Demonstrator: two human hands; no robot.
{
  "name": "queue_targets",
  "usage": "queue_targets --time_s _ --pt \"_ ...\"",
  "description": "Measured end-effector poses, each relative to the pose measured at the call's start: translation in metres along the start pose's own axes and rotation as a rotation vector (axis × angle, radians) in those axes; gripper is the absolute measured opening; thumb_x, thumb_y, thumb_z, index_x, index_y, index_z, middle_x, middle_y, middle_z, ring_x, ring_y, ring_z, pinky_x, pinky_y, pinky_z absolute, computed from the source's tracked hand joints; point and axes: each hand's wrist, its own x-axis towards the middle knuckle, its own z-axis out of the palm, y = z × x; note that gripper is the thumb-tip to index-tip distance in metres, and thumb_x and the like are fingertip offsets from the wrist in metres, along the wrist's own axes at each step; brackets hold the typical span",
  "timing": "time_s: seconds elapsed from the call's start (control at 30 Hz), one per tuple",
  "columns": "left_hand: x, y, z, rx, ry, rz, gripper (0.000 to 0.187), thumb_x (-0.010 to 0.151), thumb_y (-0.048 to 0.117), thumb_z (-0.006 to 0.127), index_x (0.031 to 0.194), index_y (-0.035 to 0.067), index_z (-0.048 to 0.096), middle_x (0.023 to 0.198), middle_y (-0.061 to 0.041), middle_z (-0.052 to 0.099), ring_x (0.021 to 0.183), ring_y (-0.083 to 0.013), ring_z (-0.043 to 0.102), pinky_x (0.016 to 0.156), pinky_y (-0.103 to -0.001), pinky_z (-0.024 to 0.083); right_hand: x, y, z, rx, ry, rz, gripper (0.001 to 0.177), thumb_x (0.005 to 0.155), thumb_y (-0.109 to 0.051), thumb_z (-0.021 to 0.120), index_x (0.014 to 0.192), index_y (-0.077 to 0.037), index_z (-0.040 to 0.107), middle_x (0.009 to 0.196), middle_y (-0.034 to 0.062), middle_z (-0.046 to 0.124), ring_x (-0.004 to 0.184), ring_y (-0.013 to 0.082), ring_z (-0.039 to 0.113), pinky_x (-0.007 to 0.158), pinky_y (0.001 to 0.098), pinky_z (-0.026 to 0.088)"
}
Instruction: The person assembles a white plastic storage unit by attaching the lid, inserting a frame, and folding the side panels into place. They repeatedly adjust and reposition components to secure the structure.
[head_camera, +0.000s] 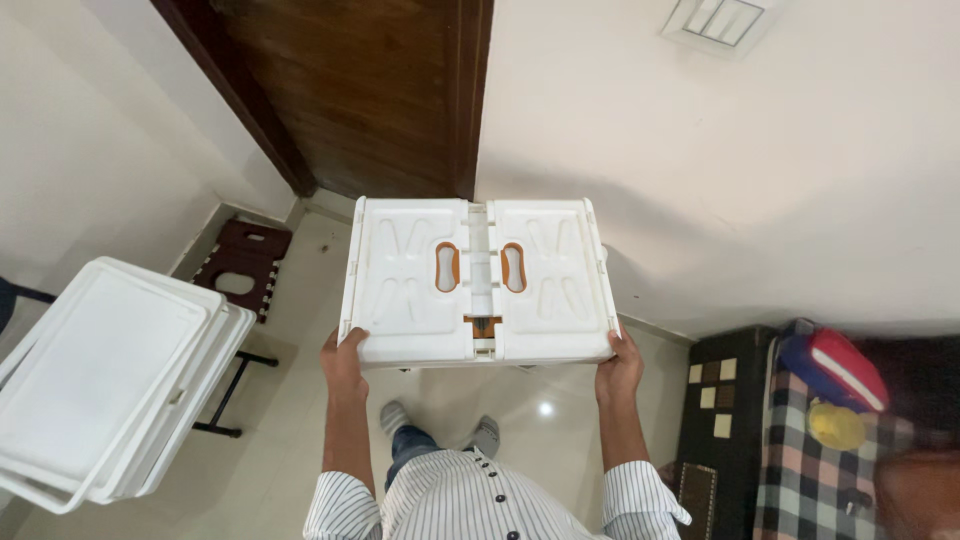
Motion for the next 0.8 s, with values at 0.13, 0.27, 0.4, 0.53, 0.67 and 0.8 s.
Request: queue_targets --time_s 0.13,0.27,0.4,0.53,0.67,0.8 --pt "-0.007 0.009 -0.015 -0.028 0.038 0.050 0.047 0.074 0.007 0.069 0.118 -0.009 0.069 0.102 -0.010 0.068 0.094 -0.0207 0.060 0.089 -0.034 0.046 -0.001 0.003 0.019 0.000 -0.031 0.018 0.056 0.094 -0.009 0.056 0.144 0.015 0.048 0.141 0.0188 0.059 0.132 0.0263 0.055 0.115 0.0372 0.039" --pt "-0.004 0.019 -0.034 -0.006 0.122 0.046 0.046 0.075 0.006 0.069 0.118 -0.011 0.069 0.099 -0.011 0.067 0.093 -0.0219 0.058 0.087 -0.036 0.045 0.000 0.013 0.040 -0.001 -0.061 0.077 0.060 0.092 -0.010 0.058 0.146 0.013 0.047 0.142 0.0171 0.059 0.132 0.0257 0.054 0.115 0.0362 0.038" --pt "0.008 0.032 -0.064 -0.045 0.193 0.046 0.051 0.074 0.003 0.070 0.122 -0.011 0.064 0.102 -0.014 0.069 0.097 -0.0231 0.064 0.093 -0.034 0.046 -0.008 0.032 0.068 -0.043 -0.041 0.104 0.060 0.091 -0.009 0.060 0.146 0.011 0.047 0.141 0.0149 0.059 0.133 0.0241 0.054 0.116 0.0363 0.038" --pt "0.025 0.042 -0.104 -0.150 0.208 0.104 0.050 0.074 0.001 0.069 0.122 -0.013 0.065 0.105 -0.015 0.070 0.095 -0.0226 0.064 0.090 -0.034 0.048 -0.020 0.058 0.102 -0.023 -0.093 0.122 0.059 0.091 -0.007 0.060 0.146 0.011 0.047 0.142 0.0164 0.058 0.134 0.0257 0.053 0.117 0.0382 0.038" --pt "0.034 0.047 -0.153 -0.193 0.209 0.189 0.051 0.076 -0.001 0.067 0.126 -0.011 0.064 0.108 -0.012 0.069 0.097 -0.0198 0.064 0.091 -0.031 0.048 -0.035 0.086 0.134 -0.014 -0.144 0.163 0.060 0.091 -0.005 0.058 0.148 0.008 0.047 0.143 0.0174 0.058 0.134 0.0272 0.054 0.118 0.0401 0.039" --pt "0.036 0.061 -0.196 -0.238 0.202 0.239 0.055 0.077 0.000 0.065 0.131 -0.009 0.064 0.112 -0.011 0.071 0.101 -0.0186 0.065 0.095 -0.030 0.047 -0.051 0.112 0.174 0.015 -0.195 0.193 0.058 0.093 -0.004 0.055 0.149 0.005 0.046 0.144 0.0151 0.057 0.135 0.0254 0.054 0.119 0.0412 0.039"
